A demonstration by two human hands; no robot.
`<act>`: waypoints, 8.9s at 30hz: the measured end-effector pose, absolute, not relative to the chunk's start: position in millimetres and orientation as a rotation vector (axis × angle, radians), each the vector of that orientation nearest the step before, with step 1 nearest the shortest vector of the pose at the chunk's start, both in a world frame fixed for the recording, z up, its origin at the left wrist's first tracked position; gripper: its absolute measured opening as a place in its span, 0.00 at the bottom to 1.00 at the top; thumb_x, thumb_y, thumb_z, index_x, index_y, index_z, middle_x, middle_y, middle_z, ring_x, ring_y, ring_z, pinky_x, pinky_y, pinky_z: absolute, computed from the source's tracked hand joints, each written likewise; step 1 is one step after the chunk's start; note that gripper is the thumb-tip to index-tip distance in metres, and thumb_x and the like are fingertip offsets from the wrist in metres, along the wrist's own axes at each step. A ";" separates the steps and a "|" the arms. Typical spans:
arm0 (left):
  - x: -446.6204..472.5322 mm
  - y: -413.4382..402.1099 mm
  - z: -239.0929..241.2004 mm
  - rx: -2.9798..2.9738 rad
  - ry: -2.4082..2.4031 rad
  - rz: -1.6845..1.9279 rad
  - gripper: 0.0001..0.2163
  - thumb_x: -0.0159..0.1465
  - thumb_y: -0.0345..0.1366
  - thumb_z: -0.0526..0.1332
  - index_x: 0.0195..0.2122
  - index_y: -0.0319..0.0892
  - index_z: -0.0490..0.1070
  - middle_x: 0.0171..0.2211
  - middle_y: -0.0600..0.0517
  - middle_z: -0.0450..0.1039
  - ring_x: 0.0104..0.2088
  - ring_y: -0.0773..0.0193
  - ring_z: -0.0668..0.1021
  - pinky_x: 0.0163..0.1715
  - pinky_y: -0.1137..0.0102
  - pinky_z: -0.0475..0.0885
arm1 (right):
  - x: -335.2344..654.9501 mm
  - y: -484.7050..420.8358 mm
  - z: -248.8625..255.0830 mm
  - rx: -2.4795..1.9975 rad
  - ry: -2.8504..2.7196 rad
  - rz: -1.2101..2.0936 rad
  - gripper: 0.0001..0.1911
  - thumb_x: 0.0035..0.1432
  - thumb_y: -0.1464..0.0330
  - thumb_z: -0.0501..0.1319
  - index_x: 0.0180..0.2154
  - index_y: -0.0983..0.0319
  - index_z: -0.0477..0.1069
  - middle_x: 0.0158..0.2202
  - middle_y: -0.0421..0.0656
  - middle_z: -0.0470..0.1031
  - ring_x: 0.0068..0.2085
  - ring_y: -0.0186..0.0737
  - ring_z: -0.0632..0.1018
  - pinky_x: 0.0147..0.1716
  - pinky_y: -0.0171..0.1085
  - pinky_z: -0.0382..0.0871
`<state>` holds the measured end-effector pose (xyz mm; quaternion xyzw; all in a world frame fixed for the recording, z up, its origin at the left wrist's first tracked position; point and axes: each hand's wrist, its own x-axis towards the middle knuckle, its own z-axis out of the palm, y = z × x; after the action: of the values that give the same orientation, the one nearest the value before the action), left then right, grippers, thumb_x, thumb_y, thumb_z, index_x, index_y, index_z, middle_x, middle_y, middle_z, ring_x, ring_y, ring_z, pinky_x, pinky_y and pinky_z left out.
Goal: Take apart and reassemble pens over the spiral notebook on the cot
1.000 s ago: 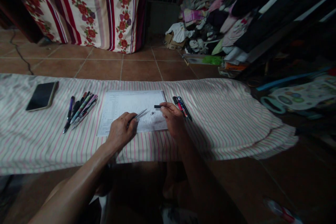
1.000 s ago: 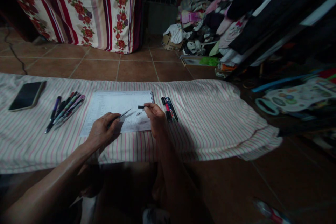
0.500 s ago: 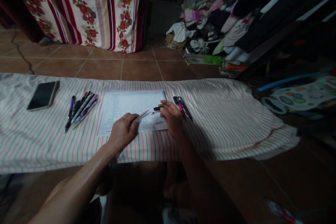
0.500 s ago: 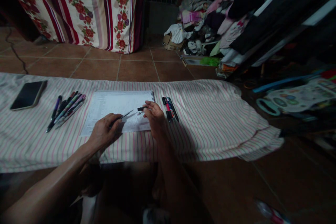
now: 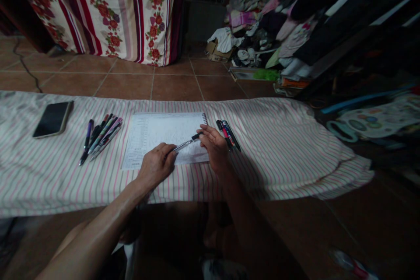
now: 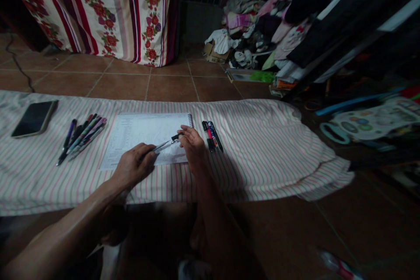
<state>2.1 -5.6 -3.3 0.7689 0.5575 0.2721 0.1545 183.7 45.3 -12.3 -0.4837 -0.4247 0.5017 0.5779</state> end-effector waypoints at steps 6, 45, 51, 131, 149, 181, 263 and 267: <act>1.8 -6.6 -3.7 2.204 1.591 0.782 0.13 0.65 0.38 0.49 0.43 0.41 0.70 0.34 0.49 0.72 0.35 0.62 0.76 0.35 0.70 0.70 | 182.7 45.0 -13.3 -1.133 -1.003 1.183 0.20 0.41 0.68 0.63 0.41 0.63 0.71 0.37 0.45 0.77 0.36 0.38 0.75 0.24 0.32 0.64; 4.0 -6.3 -2.7 2.220 1.599 0.761 0.12 0.65 0.36 0.49 0.42 0.40 0.70 0.33 0.49 0.72 0.33 0.62 0.75 0.33 0.69 0.69 | 178.0 37.7 -9.6 -1.153 -1.195 1.205 0.19 0.45 0.63 0.63 0.41 0.61 0.71 0.38 0.46 0.77 0.36 0.40 0.77 0.28 0.35 0.67; 3.3 -6.3 -4.5 2.228 1.596 0.761 0.12 0.65 0.37 0.49 0.42 0.40 0.70 0.33 0.49 0.72 0.34 0.62 0.75 0.34 0.69 0.69 | 178.1 37.4 -9.7 -1.150 -1.211 1.215 0.19 0.45 0.62 0.63 0.41 0.61 0.71 0.38 0.46 0.78 0.37 0.41 0.77 0.28 0.36 0.67; 14.5 -8.8 -11.0 2.228 1.663 1.021 0.09 0.65 0.40 0.51 0.33 0.41 0.66 0.34 0.50 0.69 0.32 0.64 0.75 0.30 0.71 0.70 | 165.6 23.9 -5.9 -1.150 -1.305 1.301 0.13 0.44 0.60 0.65 0.30 0.62 0.72 0.20 0.35 0.68 0.23 0.30 0.67 0.24 0.32 0.61; 17.3 -7.9 -6.7 1.986 1.435 1.209 0.08 0.65 0.37 0.52 0.34 0.41 0.68 0.34 0.50 0.68 0.36 0.63 0.72 0.38 0.67 0.69 | 161.6 21.8 -2.3 -0.998 -1.229 1.442 0.14 0.49 0.62 0.63 0.38 0.61 0.74 0.37 0.42 0.77 0.28 0.30 0.70 0.29 0.33 0.62; 21.9 -12.1 -8.1 2.053 1.457 1.219 0.11 0.65 0.34 0.50 0.40 0.39 0.71 0.37 0.47 0.72 0.37 0.62 0.75 0.38 0.67 0.72 | 156.0 24.2 -5.6 -1.095 -1.171 1.323 0.13 0.44 0.59 0.64 0.30 0.61 0.68 0.20 0.34 0.65 0.23 0.30 0.65 0.24 0.32 0.58; 5.4 -11.5 -8.9 1.979 1.560 1.134 0.11 0.63 0.34 0.51 0.38 0.39 0.71 0.36 0.47 0.72 0.38 0.60 0.75 0.39 0.65 0.71 | 178.5 41.9 -10.8 -1.382 -1.325 0.815 0.16 0.54 0.61 0.55 0.40 0.59 0.76 0.37 0.41 0.77 0.33 0.37 0.74 0.32 0.35 0.66; 7.0 -11.3 -9.6 1.987 1.549 1.129 0.11 0.63 0.35 0.50 0.38 0.38 0.71 0.37 0.47 0.72 0.39 0.60 0.75 0.40 0.65 0.70 | 175.8 41.9 -8.7 -1.319 -1.065 1.042 0.16 0.49 0.61 0.60 0.39 0.59 0.75 0.35 0.40 0.77 0.32 0.35 0.73 0.31 0.33 0.65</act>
<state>7.0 -11.3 -9.6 0.7066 0.5508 0.4017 0.1894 175.8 41.9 -8.7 -0.5561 -0.4489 0.4393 0.5444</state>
